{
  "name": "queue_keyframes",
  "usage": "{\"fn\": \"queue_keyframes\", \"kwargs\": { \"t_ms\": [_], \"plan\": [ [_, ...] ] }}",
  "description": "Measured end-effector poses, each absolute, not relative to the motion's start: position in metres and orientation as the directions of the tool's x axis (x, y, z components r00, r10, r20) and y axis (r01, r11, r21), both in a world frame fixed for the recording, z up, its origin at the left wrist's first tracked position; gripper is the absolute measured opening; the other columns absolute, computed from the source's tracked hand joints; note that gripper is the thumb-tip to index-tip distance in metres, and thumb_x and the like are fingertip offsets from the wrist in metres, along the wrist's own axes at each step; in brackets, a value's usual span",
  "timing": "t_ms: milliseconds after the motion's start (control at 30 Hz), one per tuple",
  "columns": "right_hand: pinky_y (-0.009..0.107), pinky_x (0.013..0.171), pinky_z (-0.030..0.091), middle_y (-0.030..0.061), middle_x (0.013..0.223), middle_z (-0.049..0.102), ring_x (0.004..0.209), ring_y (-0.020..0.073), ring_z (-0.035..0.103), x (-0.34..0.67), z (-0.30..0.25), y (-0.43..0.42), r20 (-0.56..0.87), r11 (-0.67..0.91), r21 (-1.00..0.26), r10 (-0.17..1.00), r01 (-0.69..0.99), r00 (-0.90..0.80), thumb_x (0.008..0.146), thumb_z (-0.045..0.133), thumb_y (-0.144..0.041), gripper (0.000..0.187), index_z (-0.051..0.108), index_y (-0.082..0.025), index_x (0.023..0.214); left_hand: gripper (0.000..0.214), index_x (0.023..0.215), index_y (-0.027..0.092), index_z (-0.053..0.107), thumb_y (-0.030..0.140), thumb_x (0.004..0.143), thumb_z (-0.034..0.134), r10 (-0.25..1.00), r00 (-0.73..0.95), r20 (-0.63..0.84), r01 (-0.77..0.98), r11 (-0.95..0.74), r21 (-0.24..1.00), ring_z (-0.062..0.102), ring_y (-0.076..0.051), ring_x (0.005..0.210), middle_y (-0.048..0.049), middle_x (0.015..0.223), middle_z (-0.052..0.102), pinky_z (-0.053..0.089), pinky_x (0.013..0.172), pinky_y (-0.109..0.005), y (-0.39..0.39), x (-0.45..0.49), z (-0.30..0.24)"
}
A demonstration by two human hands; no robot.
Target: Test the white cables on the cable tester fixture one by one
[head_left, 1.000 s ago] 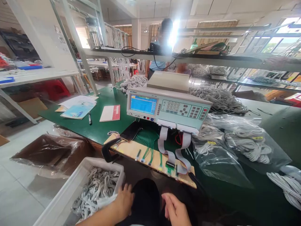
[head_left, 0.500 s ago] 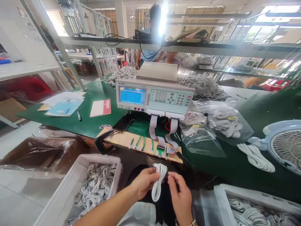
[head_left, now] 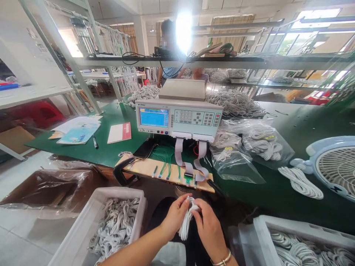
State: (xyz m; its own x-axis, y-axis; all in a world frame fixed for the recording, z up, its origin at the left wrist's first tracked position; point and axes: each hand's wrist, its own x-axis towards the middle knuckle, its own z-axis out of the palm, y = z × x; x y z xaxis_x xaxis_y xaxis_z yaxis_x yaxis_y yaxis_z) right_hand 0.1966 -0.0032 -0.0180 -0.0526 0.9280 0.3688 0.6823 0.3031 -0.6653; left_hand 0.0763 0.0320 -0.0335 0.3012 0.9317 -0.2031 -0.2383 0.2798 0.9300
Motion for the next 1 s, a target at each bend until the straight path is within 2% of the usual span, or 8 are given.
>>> {"fn": "queue_keyframes", "kwargs": {
  "t_ms": [100, 267, 400, 500, 667, 800, 900, 1000],
  "plan": [
    [0.031, 0.069, 0.046, 0.0058, 0.084, 0.061, 0.076, 0.0183, 0.057, 0.197, -0.022, -0.001, 0.233, 0.181, -0.814, 0.972, 0.552, 0.024, 0.078, 0.045, -0.028, 0.020, 0.049, -0.019, 0.096, 0.034, 0.092, 0.014, 0.050, 0.042, 0.075, 0.041, 0.941, 0.266, -0.207, -0.121, 0.246, 0.962, 0.050, -0.013, 0.071, -0.0041, 0.080, 0.055, 0.039, 0.065, -0.024, 0.036, 0.076, -0.039],
    [0.024, 0.052, 0.044, 0.0038, 0.064, 0.064, 0.057, 0.0158, 0.057, 0.205, -0.025, 0.017, -0.130, -0.149, -0.981, 0.980, 0.123, 0.153, 0.072, 0.053, -0.035, 0.028, 0.054, -0.013, 0.090, 0.021, 0.073, 0.017, 0.050, 0.038, 0.071, 0.047, 0.988, 0.151, -0.034, 0.207, 0.002, 0.978, 0.047, -0.013, 0.070, -0.0013, 0.074, 0.051, 0.037, 0.064, -0.023, 0.045, 0.072, -0.034],
    [0.024, 0.050, 0.042, 0.0041, 0.064, 0.064, 0.056, 0.0156, 0.055, 0.211, -0.027, 0.034, -0.245, -0.242, -0.969, 0.964, -0.043, 0.104, 0.067, 0.059, -0.035, 0.029, 0.059, -0.012, 0.084, 0.024, 0.070, 0.016, 0.047, 0.039, 0.067, 0.052, 0.930, 0.283, -0.236, 0.022, 0.240, 0.971, 0.046, -0.009, 0.050, 0.0024, 0.057, 0.050, 0.036, 0.047, -0.020, 0.056, 0.069, -0.030],
    [0.024, 0.053, 0.041, 0.0022, 0.063, 0.063, 0.058, 0.0158, 0.055, 0.211, -0.025, 0.041, -0.266, -0.259, -0.962, 0.961, -0.089, 0.080, 0.064, 0.062, -0.033, 0.029, 0.061, -0.013, 0.085, 0.029, 0.070, 0.013, 0.048, 0.038, 0.060, 0.060, 0.854, 0.362, -0.372, -0.132, 0.443, 0.887, 0.048, -0.009, 0.048, 0.0013, 0.055, 0.053, 0.038, 0.048, -0.021, 0.065, 0.065, -0.031],
    [0.020, 0.043, 0.035, -0.0022, 0.050, 0.058, 0.043, 0.0098, 0.048, 0.203, -0.022, 0.043, -0.360, -0.325, -0.892, 0.931, -0.314, 0.060, 0.063, 0.064, -0.030, 0.021, 0.062, -0.014, 0.078, 0.029, 0.070, 0.011, 0.053, 0.035, 0.057, 0.064, 0.770, 0.460, -0.442, -0.248, 0.590, 0.768, 0.050, -0.007, 0.052, -0.0025, 0.063, 0.058, 0.039, 0.053, -0.020, 0.072, 0.055, -0.029],
    [0.023, 0.046, 0.039, -0.0003, 0.053, 0.060, 0.045, 0.0118, 0.051, 0.196, -0.025, 0.045, -0.385, -0.308, -0.831, 0.919, -0.463, 0.080, 0.060, 0.066, -0.030, 0.022, 0.061, -0.014, 0.074, 0.025, 0.065, 0.011, 0.053, 0.031, 0.057, 0.066, 0.742, 0.479, -0.469, -0.295, 0.639, 0.710, 0.048, -0.005, 0.049, -0.0019, 0.062, 0.058, 0.038, 0.050, -0.017, 0.075, 0.051, -0.027],
    [0.025, 0.048, 0.040, 0.0003, 0.053, 0.060, 0.047, 0.0133, 0.052, 0.197, -0.025, 0.045, -0.351, -0.281, -0.855, 0.933, -0.437, 0.087, 0.060, 0.066, -0.031, 0.024, 0.061, -0.013, 0.076, 0.024, 0.062, 0.011, 0.053, 0.030, 0.056, 0.066, 0.746, 0.455, -0.486, -0.301, 0.643, 0.705, 0.048, -0.005, 0.047, -0.0023, 0.061, 0.058, 0.038, 0.048, -0.016, 0.077, 0.053, -0.027],
    [0.024, 0.050, 0.041, 0.0020, 0.060, 0.062, 0.054, 0.0144, 0.054, 0.207, -0.023, 0.043, -0.277, -0.256, -0.926, 0.960, -0.277, 0.040, 0.062, 0.064, -0.032, 0.028, 0.061, -0.013, 0.082, 0.025, 0.060, 0.011, 0.051, 0.029, 0.055, 0.067, 0.776, 0.380, -0.504, -0.331, 0.623, 0.709, 0.048, -0.006, 0.046, -0.0032, 0.058, 0.058, 0.037, 0.046, -0.017, 0.076, 0.059, -0.026]
  ]
}}
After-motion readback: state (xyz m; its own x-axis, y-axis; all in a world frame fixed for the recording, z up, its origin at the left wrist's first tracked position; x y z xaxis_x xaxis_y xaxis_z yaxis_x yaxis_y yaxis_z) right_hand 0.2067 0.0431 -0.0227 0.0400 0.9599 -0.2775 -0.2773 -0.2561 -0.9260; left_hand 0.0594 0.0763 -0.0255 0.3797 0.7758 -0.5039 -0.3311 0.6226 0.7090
